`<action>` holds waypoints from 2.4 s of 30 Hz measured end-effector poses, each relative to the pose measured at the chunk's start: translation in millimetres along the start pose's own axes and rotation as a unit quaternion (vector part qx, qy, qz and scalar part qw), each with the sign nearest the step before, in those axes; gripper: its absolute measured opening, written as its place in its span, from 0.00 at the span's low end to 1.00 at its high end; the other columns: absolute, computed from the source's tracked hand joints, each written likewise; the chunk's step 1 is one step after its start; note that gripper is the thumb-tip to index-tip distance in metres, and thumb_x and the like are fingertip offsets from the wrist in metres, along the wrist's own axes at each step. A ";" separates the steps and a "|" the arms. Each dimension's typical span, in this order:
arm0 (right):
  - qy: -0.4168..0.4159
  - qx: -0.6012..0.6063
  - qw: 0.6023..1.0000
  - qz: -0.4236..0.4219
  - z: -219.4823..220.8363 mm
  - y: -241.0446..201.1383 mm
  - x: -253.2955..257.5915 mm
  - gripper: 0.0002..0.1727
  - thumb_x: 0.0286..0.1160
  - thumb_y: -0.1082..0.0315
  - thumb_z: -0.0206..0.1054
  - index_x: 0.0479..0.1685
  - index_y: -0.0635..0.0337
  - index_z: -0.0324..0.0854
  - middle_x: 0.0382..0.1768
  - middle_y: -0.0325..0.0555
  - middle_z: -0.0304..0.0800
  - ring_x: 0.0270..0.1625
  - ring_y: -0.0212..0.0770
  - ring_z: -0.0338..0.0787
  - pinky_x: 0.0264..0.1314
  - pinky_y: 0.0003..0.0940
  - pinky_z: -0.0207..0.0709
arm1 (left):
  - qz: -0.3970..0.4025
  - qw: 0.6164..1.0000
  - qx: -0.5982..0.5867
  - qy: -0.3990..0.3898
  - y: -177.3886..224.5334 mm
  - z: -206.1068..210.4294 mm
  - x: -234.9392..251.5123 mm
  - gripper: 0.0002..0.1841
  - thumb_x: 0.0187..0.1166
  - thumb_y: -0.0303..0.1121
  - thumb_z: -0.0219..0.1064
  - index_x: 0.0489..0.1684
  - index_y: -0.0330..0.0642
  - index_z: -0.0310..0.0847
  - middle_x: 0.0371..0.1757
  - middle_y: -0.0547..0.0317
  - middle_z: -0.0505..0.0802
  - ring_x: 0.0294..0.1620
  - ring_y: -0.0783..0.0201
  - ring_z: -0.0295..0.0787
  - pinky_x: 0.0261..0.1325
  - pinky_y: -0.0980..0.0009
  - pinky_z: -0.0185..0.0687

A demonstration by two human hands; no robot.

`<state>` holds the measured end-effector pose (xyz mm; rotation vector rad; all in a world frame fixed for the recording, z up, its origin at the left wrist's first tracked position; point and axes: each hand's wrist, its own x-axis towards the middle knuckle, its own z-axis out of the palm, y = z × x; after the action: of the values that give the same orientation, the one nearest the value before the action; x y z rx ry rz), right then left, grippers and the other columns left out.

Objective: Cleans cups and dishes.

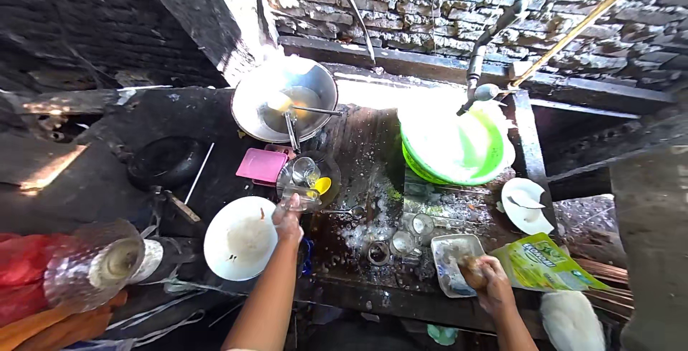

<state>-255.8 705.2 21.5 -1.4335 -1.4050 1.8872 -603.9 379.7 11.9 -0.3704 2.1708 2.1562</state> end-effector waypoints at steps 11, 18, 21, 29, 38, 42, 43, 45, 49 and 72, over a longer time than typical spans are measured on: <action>-0.238 -0.288 0.854 -0.363 187.6 -30.4 -57.6 0.12 0.67 0.63 0.77 0.40 0.64 0.95 0.53 0.61 0.93 0.63 0.59 0.89 0.73 0.56 0.77 | -0.459 0.827 -0.256 -0.199 9.0 87.6 -195.6 0.24 0.94 0.50 0.31 0.47 0.48 0.73 0.31 0.62 0.85 0.32 0.66 0.84 0.37 0.66 0.83; -0.384 -0.327 0.863 -0.007 197.4 -42.2 -31.7 0.29 0.93 0.50 0.50 0.52 0.69 0.86 0.45 0.57 0.90 0.48 0.45 0.89 0.58 0.48 0.81 | -0.203 0.907 0.183 -0.319 36.0 74.2 -179.1 0.34 0.77 0.28 0.72 0.83 0.29 0.62 0.72 0.37 0.83 0.73 0.52 0.81 0.78 0.57 0.74; -0.516 -0.426 0.743 -0.014 208.1 -55.2 -43.6 0.32 0.93 0.48 0.48 0.65 0.70 0.84 0.59 0.64 0.89 0.63 0.52 0.87 0.73 0.55 0.75 | -0.094 0.830 0.436 -0.334 35.2 59.2 -163.5 0.38 0.69 0.43 0.76 0.80 0.34 0.70 0.71 0.37 0.86 0.74 0.43 0.81 0.75 0.41 0.73; -0.505 -0.428 0.748 0.050 214.0 0.0 -63.3 0.36 0.89 0.41 0.52 0.60 0.72 0.82 0.53 0.65 0.88 0.58 0.54 0.88 0.68 0.57 0.76 | 0.024 0.757 0.476 -0.447 15.1 20.4 -154.5 0.49 0.58 0.42 0.81 0.90 0.53 0.63 0.75 0.47 0.85 0.74 0.47 0.82 0.76 0.41 0.72; -0.174 -0.102 0.976 0.076 138.0 -2.0 -5.4 0.17 0.86 0.65 0.64 0.56 0.76 0.81 0.43 0.58 0.93 0.43 0.45 0.94 0.51 0.43 0.89 | -0.013 0.877 0.403 -0.262 -41.2 14.3 -143.3 0.48 0.55 0.36 0.87 0.84 0.41 0.68 0.79 0.41 0.81 0.79 0.44 0.78 0.81 0.46 0.72; 0.067 -0.058 0.995 0.049 64.8 -8.3 31.8 0.23 0.92 0.56 0.56 0.62 0.72 0.78 0.47 0.57 0.91 0.43 0.43 0.91 0.49 0.41 0.86 | -0.059 0.895 0.400 -0.191 -65.3 14.6 -129.7 0.51 0.53 0.33 0.89 0.84 0.36 0.65 0.80 0.38 0.79 0.77 0.42 0.79 0.79 0.46 0.73; 0.123 -0.096 0.987 0.048 54.1 -7.0 39.8 0.22 0.90 0.58 0.60 0.62 0.74 0.79 0.49 0.60 0.90 0.46 0.46 0.89 0.53 0.44 0.84 | -0.067 0.891 0.408 -0.188 -71.3 13.9 -128.1 0.51 0.53 0.33 0.88 0.84 0.35 0.63 0.80 0.38 0.78 0.77 0.42 0.79 0.78 0.47 0.73; 0.193 -0.222 0.954 0.054 42.7 -1.0 55.9 0.23 0.85 0.61 0.67 0.62 0.76 0.80 0.56 0.69 0.88 0.59 0.58 0.88 0.66 0.55 0.78 | -0.064 0.885 0.420 -0.192 -84.3 8.3 -127.0 0.51 0.53 0.30 0.88 0.84 0.33 0.62 0.81 0.35 0.76 0.78 0.42 0.78 0.79 0.49 0.73; 0.068 -0.518 0.853 -0.010 42.5 18.4 72.8 0.23 0.86 0.62 0.63 0.75 0.65 0.78 0.77 0.73 0.74 0.78 0.73 0.76 0.79 0.68 0.69 | 0.034 0.889 0.373 -0.263 -100.9 -15.6 -135.5 0.49 0.48 0.19 0.81 0.82 0.25 0.62 0.83 0.25 0.68 0.85 0.36 0.65 0.86 0.53 0.64; 0.069 0.153 0.985 0.038 -11.1 6.8 -22.6 0.16 0.83 0.71 0.49 0.65 0.55 0.74 0.47 0.39 0.90 0.43 0.33 0.92 0.42 0.31 0.88 | -0.084 0.992 -0.089 0.030 -3.0 31.3 79.0 0.14 0.89 0.33 0.59 0.59 0.29 0.75 0.43 0.49 0.90 0.42 0.61 0.90 0.49 0.64 0.87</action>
<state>-235.2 690.2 27.0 -1.4476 -0.9598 1.9100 -683.9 400.7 -8.2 -0.6136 1.9016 2.2770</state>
